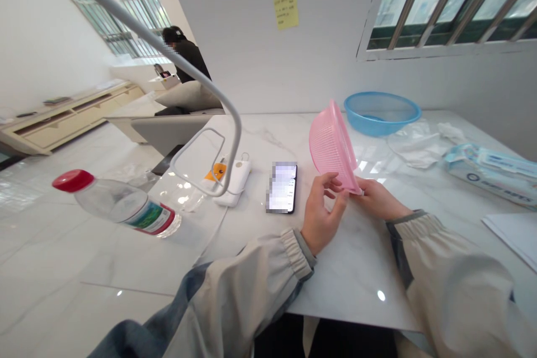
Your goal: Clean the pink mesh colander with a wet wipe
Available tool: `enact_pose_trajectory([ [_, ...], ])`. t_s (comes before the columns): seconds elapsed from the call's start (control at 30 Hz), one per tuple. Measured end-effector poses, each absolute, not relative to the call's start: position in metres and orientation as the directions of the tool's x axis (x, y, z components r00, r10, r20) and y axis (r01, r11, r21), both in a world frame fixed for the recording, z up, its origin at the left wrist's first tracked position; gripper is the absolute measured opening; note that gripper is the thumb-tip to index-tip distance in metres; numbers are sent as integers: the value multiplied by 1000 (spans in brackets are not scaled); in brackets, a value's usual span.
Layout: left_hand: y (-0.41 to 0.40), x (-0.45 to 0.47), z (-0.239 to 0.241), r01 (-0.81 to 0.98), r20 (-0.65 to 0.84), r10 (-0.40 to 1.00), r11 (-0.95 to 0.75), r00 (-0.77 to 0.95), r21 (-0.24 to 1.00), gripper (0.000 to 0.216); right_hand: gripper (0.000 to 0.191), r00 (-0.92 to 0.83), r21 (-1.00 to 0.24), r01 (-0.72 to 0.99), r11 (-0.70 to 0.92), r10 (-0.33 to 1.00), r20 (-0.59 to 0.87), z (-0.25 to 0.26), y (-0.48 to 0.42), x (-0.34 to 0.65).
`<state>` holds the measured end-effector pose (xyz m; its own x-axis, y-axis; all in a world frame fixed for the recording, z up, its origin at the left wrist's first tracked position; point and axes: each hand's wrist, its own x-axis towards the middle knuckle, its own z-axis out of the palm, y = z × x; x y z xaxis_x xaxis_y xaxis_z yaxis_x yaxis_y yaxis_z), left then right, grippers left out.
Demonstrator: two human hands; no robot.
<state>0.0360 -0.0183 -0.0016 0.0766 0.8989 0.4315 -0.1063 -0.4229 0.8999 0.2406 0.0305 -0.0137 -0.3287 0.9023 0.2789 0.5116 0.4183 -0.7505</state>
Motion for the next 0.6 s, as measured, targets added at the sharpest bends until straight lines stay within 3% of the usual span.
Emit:
enact_pose_trajectory([
  [0.27,-19,36,-2,-70,419,897,-413,138,908,34,29,-430,-689,520,505,852,300,-10,30,238],
  [0.47,-20,38,0,-112,364,913,-348,187,931,41,42,-490,-625,537,567,812,316,-12,30,234],
  [0.6,-17,38,2,-136,343,925,-323,161,937,41,41,-518,-583,548,600,791,326,-12,28,232],
])
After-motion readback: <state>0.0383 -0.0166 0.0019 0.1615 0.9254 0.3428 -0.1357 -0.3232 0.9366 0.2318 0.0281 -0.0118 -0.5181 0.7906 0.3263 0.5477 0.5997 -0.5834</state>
